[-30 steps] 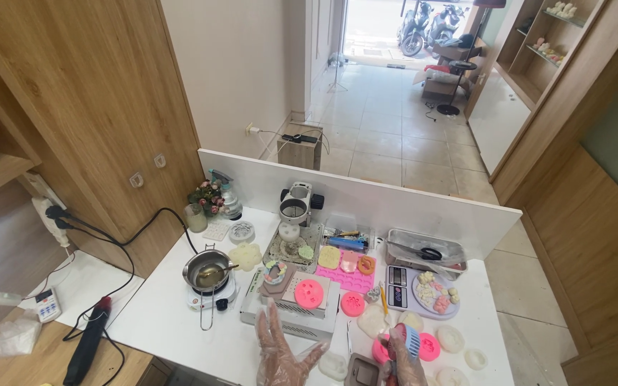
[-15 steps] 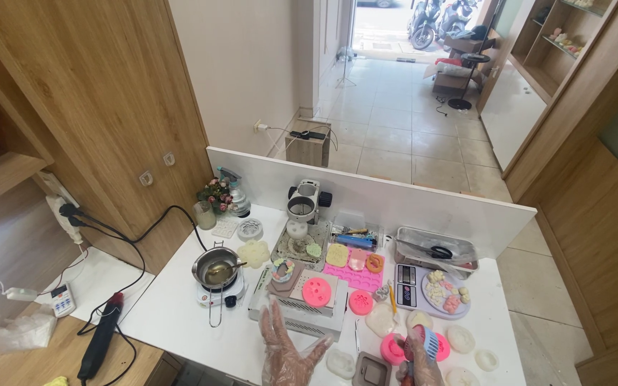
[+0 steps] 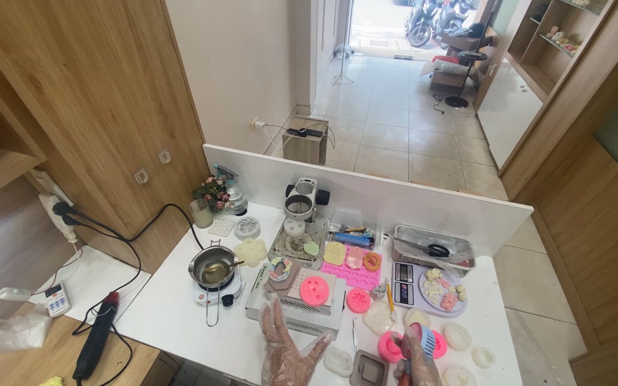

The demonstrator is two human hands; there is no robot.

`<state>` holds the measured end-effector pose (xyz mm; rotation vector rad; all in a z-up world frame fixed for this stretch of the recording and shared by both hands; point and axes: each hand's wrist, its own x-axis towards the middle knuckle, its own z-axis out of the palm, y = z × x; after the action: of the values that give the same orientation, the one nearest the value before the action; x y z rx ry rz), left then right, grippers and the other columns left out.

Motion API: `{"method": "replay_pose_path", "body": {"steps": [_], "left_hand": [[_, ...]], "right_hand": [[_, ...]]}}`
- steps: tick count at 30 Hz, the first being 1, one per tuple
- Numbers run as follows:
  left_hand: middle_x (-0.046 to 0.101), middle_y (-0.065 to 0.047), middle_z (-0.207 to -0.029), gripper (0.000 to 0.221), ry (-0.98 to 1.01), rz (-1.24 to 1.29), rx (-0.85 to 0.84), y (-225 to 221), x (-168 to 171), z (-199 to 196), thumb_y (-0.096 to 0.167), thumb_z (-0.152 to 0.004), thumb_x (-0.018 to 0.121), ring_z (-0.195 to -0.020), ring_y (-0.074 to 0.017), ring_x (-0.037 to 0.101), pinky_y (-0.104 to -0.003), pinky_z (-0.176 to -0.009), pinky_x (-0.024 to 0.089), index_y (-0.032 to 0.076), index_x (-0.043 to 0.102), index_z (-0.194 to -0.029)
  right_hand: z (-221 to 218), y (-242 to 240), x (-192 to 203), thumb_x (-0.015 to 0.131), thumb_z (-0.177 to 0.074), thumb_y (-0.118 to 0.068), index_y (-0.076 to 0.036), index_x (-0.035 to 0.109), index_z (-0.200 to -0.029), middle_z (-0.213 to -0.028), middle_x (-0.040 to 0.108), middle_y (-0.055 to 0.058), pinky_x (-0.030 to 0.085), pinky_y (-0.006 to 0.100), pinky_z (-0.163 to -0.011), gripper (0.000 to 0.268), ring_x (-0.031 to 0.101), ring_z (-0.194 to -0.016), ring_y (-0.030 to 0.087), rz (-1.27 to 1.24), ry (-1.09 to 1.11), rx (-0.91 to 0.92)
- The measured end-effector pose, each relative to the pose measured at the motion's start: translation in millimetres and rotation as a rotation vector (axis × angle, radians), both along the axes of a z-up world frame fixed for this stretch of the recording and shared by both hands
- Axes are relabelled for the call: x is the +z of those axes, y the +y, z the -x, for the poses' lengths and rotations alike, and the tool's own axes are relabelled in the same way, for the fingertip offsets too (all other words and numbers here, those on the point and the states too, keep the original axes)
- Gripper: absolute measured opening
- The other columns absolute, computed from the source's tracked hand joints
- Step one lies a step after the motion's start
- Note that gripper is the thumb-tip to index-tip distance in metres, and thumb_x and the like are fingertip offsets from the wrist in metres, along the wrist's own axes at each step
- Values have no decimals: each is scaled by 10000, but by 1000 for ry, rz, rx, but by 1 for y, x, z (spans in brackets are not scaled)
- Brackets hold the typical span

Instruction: Using a portable handheld fan to cool down wax poured into a silicone mold on a workbench.

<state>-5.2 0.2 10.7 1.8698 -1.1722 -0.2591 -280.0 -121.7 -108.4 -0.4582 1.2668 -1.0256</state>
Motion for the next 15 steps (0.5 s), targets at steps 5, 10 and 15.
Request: {"method": "replay_pose_path", "body": {"steps": [5,10,15], "left_hand": [[71,-361,-1587,1413,-9,8,-10,-2,-6,-3,580,-637,888,-1444,-526,178,-576,-1117,328,101,-20,-1608],[135,-350,-1585,1384,7,30,12,-3,2,0,557,-631,900,-1435,-506,226,-555,-1126,333,107,36,-1614],[158,-344,-1584,1369,5,62,10,5,10,5,531,-620,915,-1430,-505,251,-541,-1118,340,102,78,-1615]], "right_hand": [[10,-7,0,635,-885,-489,-143,532,-1296,-1054,727,101,397,353,-404,547,415,-411,146,-10,-35,21],[16,-10,-2,630,-891,-496,-132,515,-1306,-1067,708,95,383,340,-406,563,394,-421,136,-24,-94,25],[11,-6,10,657,-898,-485,-131,516,-1354,-1082,710,102,372,295,-411,594,421,-446,102,-12,-123,5]]}}
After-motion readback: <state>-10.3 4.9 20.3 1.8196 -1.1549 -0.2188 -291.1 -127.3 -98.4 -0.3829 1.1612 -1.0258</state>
